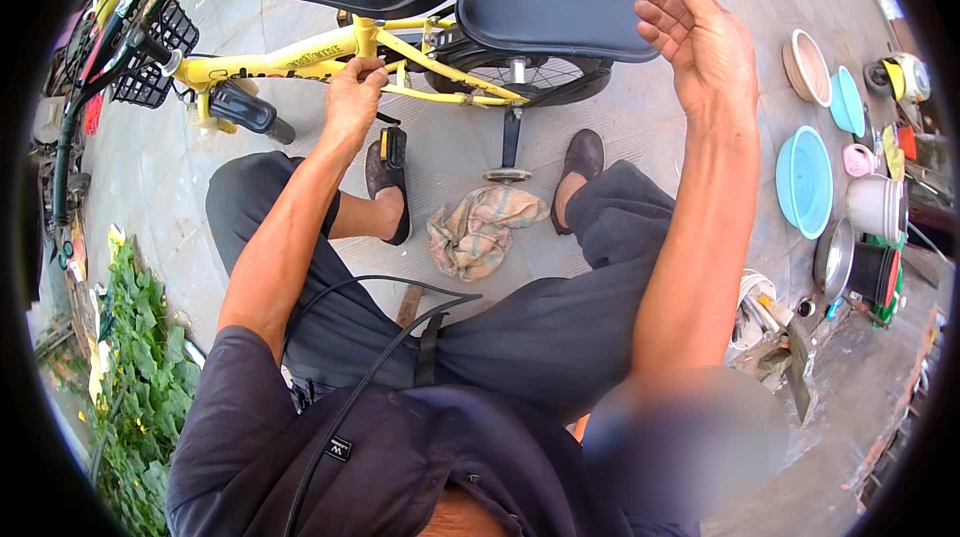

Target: The person is repairing a yellow bicycle, focusing on the seat area. They wipe the frame with a cloth, then use a screwdriver and pliers to adjust and tighten components under the seat.

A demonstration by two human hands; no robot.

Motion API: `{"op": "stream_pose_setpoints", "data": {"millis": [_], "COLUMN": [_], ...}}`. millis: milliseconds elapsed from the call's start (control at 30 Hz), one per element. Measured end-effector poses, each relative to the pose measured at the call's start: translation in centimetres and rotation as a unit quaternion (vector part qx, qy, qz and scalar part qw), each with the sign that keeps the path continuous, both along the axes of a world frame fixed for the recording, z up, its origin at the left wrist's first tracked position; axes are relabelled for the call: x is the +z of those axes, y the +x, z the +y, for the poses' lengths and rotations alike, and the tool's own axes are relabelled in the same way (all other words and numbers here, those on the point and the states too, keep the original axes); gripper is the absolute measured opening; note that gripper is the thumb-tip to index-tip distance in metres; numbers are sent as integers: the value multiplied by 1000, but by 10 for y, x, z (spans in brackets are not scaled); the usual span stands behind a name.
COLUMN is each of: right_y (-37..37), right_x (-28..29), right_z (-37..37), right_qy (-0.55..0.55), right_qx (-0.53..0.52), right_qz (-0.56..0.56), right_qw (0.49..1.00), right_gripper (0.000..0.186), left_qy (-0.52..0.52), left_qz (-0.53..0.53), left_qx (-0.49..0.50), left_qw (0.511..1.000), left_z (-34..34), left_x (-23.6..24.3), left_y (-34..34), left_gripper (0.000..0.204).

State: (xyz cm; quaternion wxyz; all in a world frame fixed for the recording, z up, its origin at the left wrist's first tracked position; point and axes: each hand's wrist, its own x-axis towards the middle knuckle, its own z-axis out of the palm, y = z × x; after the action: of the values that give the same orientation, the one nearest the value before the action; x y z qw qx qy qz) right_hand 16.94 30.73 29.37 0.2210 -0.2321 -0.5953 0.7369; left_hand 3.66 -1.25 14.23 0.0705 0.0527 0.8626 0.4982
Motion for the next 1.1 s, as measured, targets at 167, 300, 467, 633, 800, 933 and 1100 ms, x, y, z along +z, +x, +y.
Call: {"op": "stream_pose_setpoints", "data": {"millis": [167, 300, 467, 633, 800, 933, 1100], "right_y": [-1, -2, -1, 4, 14, 20, 21], "right_x": [4, 5, 3, 3, 7, 6, 9], "right_z": [-3, -4, -2, 2, 14, 31, 23], "right_qy": [-3, -9, -11, -19, -13, -54, -55], "right_qx": [-2, 1, -4, -18, -107, -182, -165], "right_qz": [4, 11, 11, 15, 35, 51, 57], "right_qw": [1000, 1000, 1000, 1000, 994, 981, 983], "right_gripper": [36, 36, 36, 35, 32, 20, 17], "left_qy": [-4, -7, 7, 24, 49, 57, 118], "left_qz": [-88, -114, -156, -195, -205, -220, -291], "left_qx": [-21, -43, -44, -40, -60, -58, -18], "left_qw": [996, 993, 987, 980, 976, 972, 949], "left_z": [2, -1, -3, -2, -3, -4, -11], "left_x": [-3, -18, -17, -17, -11, -11, -19], "left_y": [1, -3, -2, -4, 1, 3, -5], "left_gripper": [27, 26, 29, 31, 32, 35, 39]}}
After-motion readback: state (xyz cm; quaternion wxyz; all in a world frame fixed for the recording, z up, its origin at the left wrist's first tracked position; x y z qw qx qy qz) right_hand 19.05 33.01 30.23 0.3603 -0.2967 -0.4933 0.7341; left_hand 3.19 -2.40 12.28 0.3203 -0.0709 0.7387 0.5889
